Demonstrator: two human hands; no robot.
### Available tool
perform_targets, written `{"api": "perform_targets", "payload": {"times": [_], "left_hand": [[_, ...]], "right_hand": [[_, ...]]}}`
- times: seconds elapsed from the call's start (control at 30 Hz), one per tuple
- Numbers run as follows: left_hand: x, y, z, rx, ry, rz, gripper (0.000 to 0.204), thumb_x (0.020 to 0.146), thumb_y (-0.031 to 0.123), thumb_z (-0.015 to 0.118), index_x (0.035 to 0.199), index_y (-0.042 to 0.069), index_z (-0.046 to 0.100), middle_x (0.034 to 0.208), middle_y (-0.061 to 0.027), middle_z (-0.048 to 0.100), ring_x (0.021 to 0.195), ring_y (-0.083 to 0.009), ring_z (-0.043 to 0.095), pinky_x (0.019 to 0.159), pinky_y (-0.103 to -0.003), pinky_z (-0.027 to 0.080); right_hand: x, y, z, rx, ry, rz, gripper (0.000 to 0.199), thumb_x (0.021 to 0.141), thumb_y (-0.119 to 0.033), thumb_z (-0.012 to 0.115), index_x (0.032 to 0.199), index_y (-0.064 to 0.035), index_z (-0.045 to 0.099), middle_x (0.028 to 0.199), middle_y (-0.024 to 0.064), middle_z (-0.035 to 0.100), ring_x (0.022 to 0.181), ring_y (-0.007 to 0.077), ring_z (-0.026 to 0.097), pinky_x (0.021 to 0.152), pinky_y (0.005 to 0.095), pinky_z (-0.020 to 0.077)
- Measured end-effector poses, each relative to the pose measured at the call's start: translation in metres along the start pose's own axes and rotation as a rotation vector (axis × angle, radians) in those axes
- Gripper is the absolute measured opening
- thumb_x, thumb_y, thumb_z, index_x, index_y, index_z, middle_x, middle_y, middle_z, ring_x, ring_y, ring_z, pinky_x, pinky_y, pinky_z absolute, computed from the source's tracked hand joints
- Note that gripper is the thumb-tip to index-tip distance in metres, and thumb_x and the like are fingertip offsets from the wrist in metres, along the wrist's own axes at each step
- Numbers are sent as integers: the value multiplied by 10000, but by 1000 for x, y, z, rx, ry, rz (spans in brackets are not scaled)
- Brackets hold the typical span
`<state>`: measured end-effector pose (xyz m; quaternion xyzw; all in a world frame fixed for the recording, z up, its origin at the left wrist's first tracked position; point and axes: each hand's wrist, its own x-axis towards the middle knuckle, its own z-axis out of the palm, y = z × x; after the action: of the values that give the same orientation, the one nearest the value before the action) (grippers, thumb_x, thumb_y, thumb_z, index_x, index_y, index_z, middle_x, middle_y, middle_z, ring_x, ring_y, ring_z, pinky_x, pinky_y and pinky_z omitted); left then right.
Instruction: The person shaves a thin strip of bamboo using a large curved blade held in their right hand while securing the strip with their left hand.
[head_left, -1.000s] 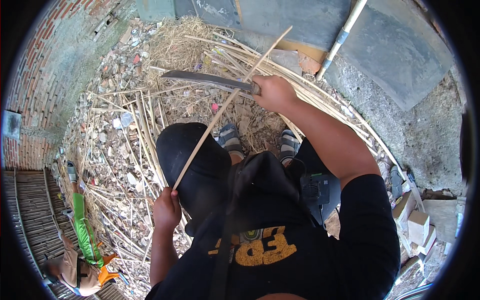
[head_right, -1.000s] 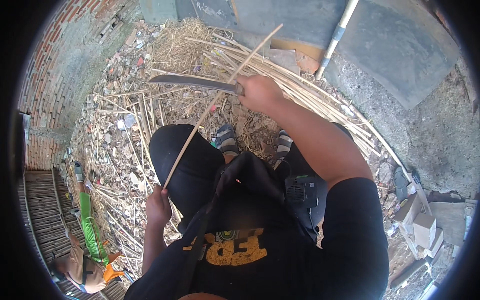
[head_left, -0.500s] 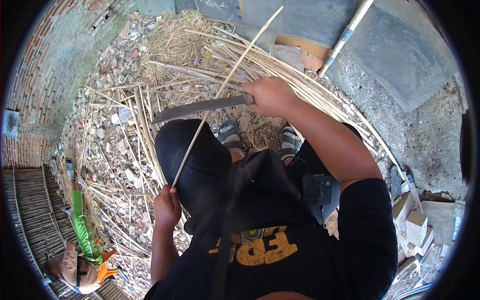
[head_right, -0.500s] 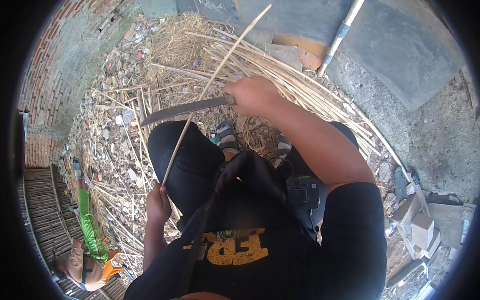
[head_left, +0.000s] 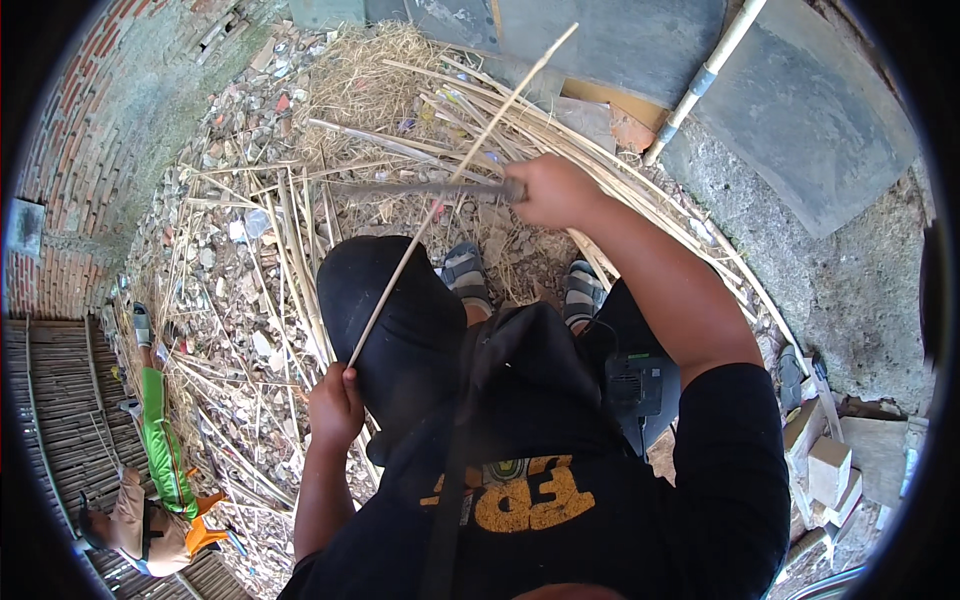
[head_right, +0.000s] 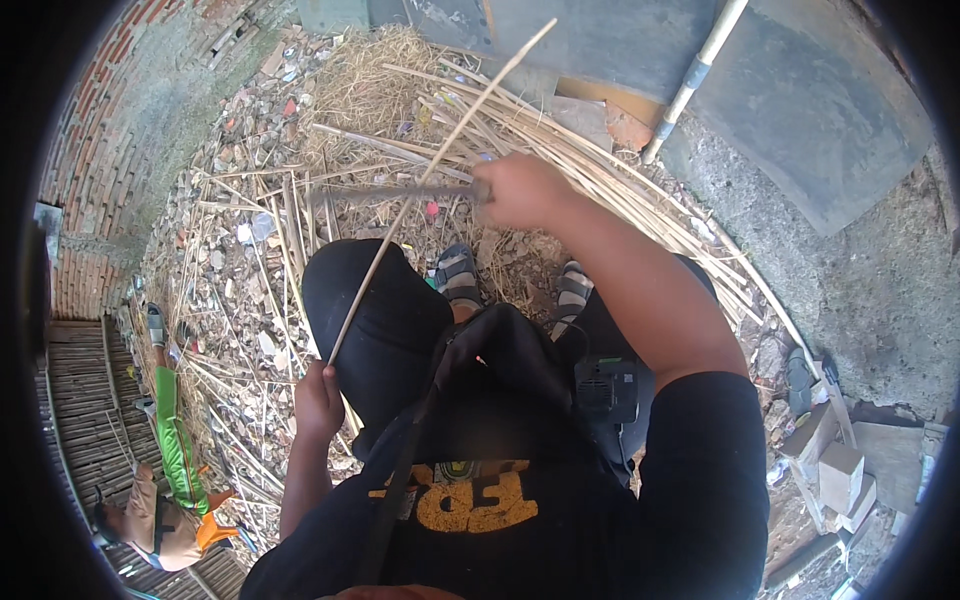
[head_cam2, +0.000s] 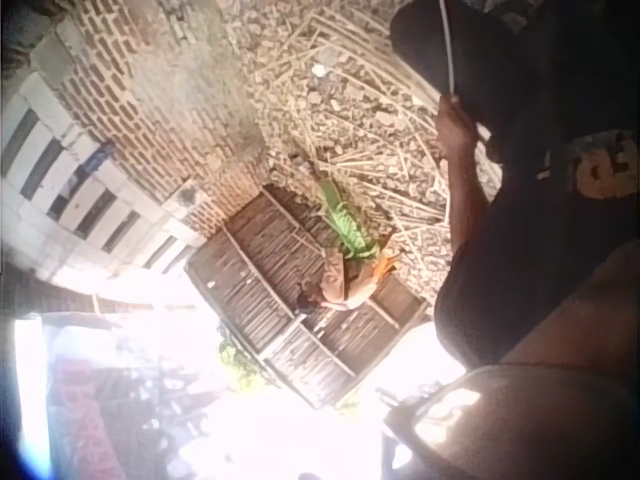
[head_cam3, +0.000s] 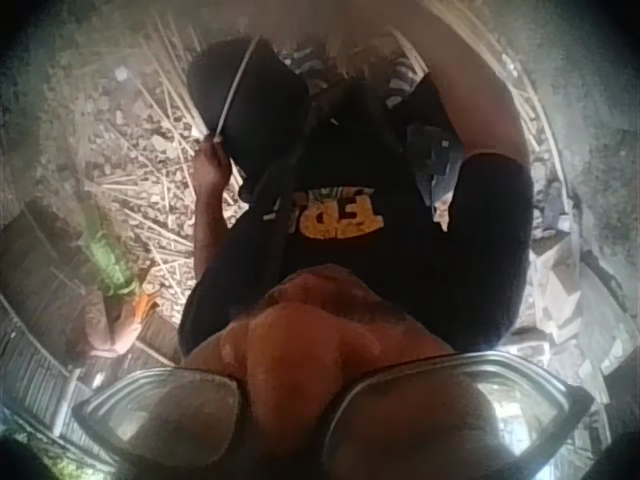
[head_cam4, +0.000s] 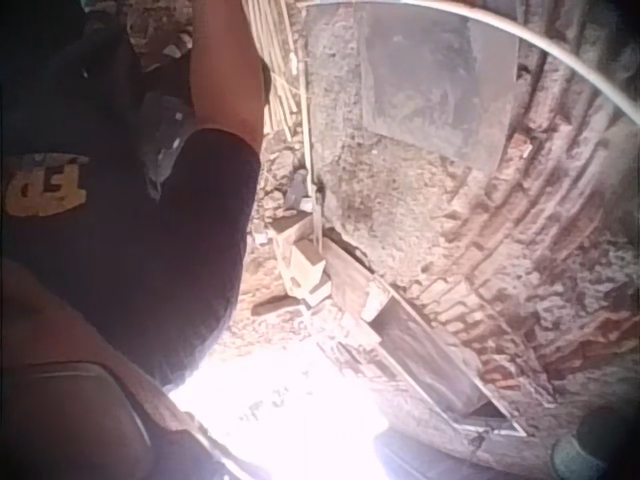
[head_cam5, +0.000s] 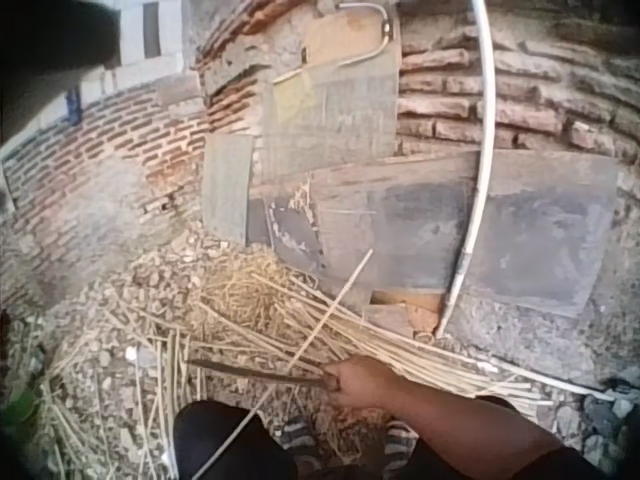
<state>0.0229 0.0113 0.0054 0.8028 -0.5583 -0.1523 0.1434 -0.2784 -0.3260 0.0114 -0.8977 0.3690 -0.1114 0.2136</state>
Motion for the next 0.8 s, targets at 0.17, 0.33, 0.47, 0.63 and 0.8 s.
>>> {"api": "perform_targets", "payload": {"times": [0.17,0.33,0.47,0.63,0.8], "left_hand": [[0,1,-3,16,-4,-2,332,1071,288,417,909,27,545,713,-270,606,694,-511,594,613,-588,428],[-3,1,-1,-8,-11,-10,328,1070,286,423,918,24,550,713,-264,605,701,-506,594,612,-573,431],[-1,2,-2,-80,-6,2,318,1071,279,429,930,23,555,709,-255,602,700,-505,591,608,-554,434],[-5,1,-5,-73,-4,0,302,1070,265,437,944,19,560,716,-253,602,705,-502,594,610,-546,432],[-2,0,1,-53,-1,8,295,1069,262,438,961,19,565,733,-257,609,703,-505,594,606,-544,438]], "right_hand": [[5,20,-10,1,110,125,279,765,-207,710,1013,-82,685,749,163,687,769,362,691,716,473,546],[-7,-13,-10,10,-121,-18,220,749,-193,726,927,-77,667,737,157,679,764,347,691,724,465,545],[-3,-1,-21,51,-118,79,237,747,-182,721,956,-81,673,792,159,695,800,337,696,732,456,543],[-5,4,-17,23,-81,80,331,753,-189,711,1066,-83,695,824,181,699,809,357,691,742,458,540],[0,15,-10,86,-37,110,297,755,-197,702,1020,-64,691,825,183,699,792,372,688,726,462,548]]}}
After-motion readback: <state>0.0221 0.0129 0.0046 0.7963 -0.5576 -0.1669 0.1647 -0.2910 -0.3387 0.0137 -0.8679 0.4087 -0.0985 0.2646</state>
